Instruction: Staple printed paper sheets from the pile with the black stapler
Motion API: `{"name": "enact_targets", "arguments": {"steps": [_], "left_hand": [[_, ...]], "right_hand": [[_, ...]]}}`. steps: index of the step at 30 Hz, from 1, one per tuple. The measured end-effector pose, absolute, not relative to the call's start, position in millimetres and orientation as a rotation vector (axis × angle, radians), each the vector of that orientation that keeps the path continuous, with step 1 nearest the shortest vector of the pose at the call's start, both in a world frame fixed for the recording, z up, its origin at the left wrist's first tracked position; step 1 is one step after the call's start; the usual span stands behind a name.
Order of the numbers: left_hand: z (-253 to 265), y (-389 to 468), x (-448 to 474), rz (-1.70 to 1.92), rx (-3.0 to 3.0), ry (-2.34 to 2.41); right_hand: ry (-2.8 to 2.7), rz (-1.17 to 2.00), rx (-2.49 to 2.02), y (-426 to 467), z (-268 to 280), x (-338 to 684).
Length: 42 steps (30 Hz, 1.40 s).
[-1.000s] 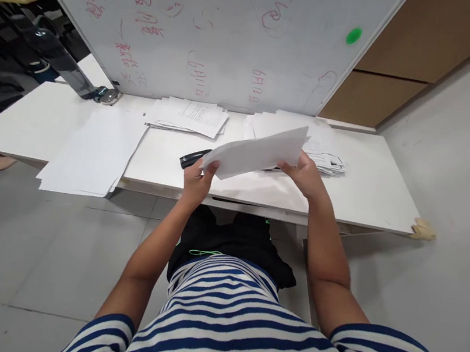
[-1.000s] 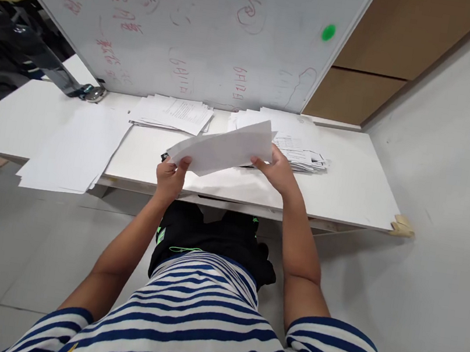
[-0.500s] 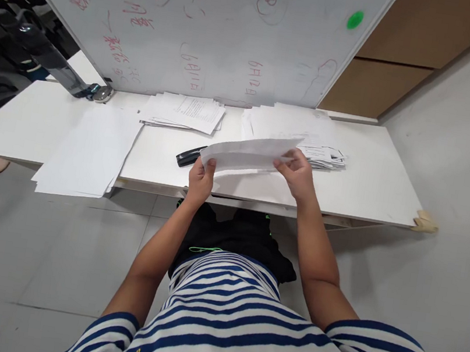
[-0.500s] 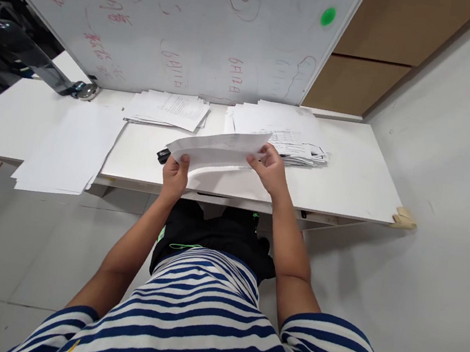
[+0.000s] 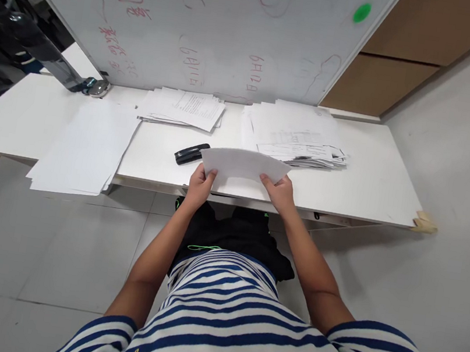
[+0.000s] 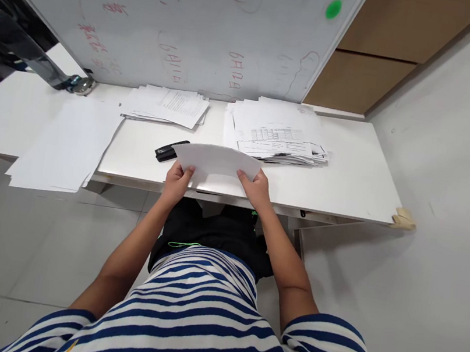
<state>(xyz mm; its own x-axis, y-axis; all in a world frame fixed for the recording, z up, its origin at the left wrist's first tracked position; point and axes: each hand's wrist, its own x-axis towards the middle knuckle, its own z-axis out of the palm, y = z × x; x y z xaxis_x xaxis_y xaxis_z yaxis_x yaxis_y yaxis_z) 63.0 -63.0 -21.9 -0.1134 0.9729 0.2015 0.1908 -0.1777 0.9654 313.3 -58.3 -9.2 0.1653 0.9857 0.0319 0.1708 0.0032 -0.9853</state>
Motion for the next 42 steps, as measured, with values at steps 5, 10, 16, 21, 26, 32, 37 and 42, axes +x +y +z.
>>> {"name": "enact_targets", "arguments": {"steps": [5, 10, 16, 21, 26, 32, 37, 42], "left_hand": [[-10.7, -62.8, 59.5, 1.283, 1.581, 1.394], [9.0, -35.7, 27.9, 1.344, 1.856, 1.662], [-0.3, -5.4, -8.9, 0.809, 2.036, 2.034], [-9.5, -6.7, -19.6, 0.775, 2.105, 1.925], [-11.0, -15.1, -23.5, 0.793, 2.183, 1.847], [-13.7, -17.2, -24.0, 0.774, 2.216, 1.811], [-14.2, -18.7, -22.8, 0.835, 2.156, 1.841], [-15.2, -20.0, -22.5, 0.932, 2.061, 1.881]], "right_hand": [[-1.284, 0.819, -1.468, -70.0, -8.2, 316.1], [-1.282, 0.835, -1.526, -81.9, 0.0, 327.4], [-1.195, 0.987, -1.570, -85.5, -8.1, 332.9], [-0.955, 1.295, -1.445, -79.9, -9.4, 330.1], [-0.869, 1.378, -1.419, -72.1, -4.9, 324.8], [-0.948, 1.425, -1.399, -60.4, -6.7, 316.5], [-1.017, 1.470, -1.426, -49.8, -7.3, 314.9], [-0.947, 1.437, -1.390, -49.3, -9.1, 315.7]]}}
